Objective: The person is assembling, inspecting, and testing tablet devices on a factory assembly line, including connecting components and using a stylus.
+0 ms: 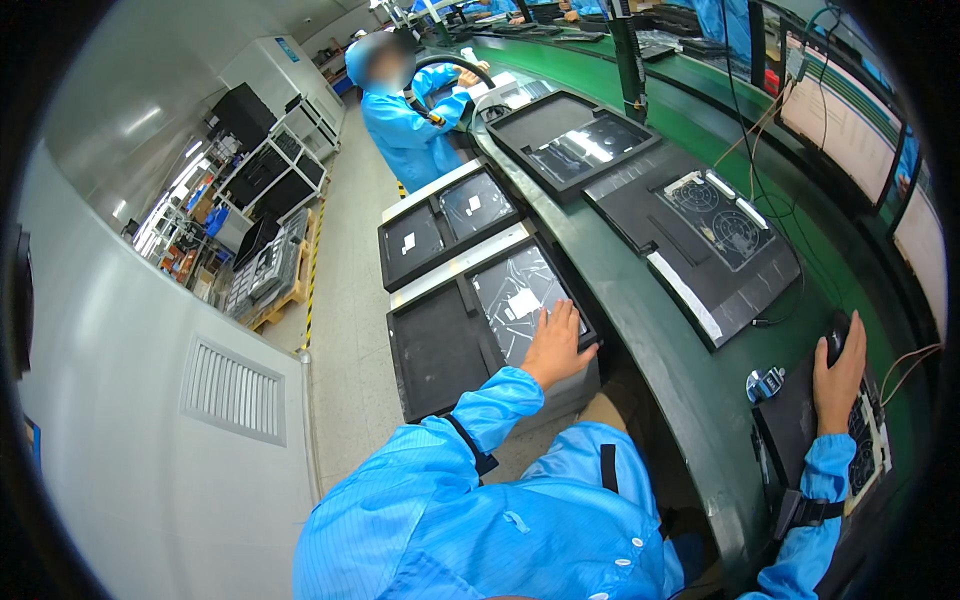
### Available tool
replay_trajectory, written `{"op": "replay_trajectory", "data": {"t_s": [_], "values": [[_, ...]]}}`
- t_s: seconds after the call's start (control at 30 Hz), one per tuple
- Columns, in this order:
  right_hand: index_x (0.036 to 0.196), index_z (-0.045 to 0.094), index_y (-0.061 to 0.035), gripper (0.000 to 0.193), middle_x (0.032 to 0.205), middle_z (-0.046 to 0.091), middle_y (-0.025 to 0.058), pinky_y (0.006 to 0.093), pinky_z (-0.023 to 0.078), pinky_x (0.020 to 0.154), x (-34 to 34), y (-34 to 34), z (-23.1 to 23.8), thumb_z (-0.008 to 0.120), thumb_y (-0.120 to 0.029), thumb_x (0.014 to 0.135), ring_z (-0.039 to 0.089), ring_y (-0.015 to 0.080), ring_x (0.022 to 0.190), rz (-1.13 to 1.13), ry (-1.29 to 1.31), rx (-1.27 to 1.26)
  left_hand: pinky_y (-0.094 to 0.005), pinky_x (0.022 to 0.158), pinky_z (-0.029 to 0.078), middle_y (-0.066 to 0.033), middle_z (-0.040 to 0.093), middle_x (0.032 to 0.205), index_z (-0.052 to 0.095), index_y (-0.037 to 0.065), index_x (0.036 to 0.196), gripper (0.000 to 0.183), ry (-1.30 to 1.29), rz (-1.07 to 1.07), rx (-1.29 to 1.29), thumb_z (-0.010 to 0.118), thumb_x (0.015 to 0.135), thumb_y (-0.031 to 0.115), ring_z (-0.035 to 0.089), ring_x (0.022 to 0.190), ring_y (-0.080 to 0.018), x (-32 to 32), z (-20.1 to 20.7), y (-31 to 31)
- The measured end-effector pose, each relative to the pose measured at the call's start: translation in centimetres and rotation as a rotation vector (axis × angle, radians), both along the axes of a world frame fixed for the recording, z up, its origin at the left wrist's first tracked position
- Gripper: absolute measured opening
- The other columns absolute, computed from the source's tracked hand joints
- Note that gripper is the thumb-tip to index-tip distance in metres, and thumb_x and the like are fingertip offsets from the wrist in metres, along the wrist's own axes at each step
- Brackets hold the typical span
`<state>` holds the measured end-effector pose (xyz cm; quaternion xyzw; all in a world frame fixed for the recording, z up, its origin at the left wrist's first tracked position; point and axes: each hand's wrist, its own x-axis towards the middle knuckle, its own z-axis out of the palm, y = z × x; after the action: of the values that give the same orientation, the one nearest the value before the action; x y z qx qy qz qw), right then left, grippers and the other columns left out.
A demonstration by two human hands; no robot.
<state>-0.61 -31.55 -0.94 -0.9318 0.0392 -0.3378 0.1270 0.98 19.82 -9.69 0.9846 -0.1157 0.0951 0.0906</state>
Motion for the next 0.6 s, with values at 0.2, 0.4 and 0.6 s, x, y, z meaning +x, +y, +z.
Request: {"op": "replay_trajectory", "data": {"t_s": [0.2, 0.4, 0.6], "values": [[0.153, 0.037, -0.0004, 0.064, 0.151, 0.044, 0.0241, 0.0446, 0.034, 0.117, -0.05, 0.03, 0.17, 0.063, -0.013, 0.096, 0.043, 0.0409, 0.140, 0.004, 0.007, 0.003, -0.0608, 0.118, 0.027, -0.0324, 0.042, 0.150, 0.046, -0.014, 0.138, 0.081, -0.010, -0.002, -0.007, 0.068, 0.089, 0.046, 0.035, 0.145, -0.0451, 0.09, -0.42, 0.09], [0.153, 0.037, 0.0000, 0.063, 0.151, 0.044, 0.0240, 0.0444, 0.034, 0.117, 0.14, -0.17, -0.06, 0.062, -0.015, 0.097, 0.043, 0.0405, 0.140, -0.002, 0.018, 0.003, -0.0603, 0.118, 0.027, -0.0323, 0.042, 0.150, 0.045, -0.013, 0.139, 0.081, -0.004, 0.005, -0.012, 0.068, 0.089, 0.046, 0.035, 0.145, -0.0450, 0.02, -0.08, 0.06], [0.154, 0.036, -0.0007, 0.064, 0.152, 0.043, 0.0237, 0.0443, 0.033, 0.118, 0.25, -0.48, -0.34, 0.062, -0.016, 0.097, 0.043, 0.0402, 0.141, -0.016, 0.020, -0.019, -0.0596, 0.119, 0.027, -0.0321, 0.042, 0.150, 0.045, -0.013, 0.140, 0.081, 0.001, 0.008, -0.011, 0.068, 0.089, 0.046, 0.034, 0.146, -0.0449, -0.03, 0.01, 0.05]]}}
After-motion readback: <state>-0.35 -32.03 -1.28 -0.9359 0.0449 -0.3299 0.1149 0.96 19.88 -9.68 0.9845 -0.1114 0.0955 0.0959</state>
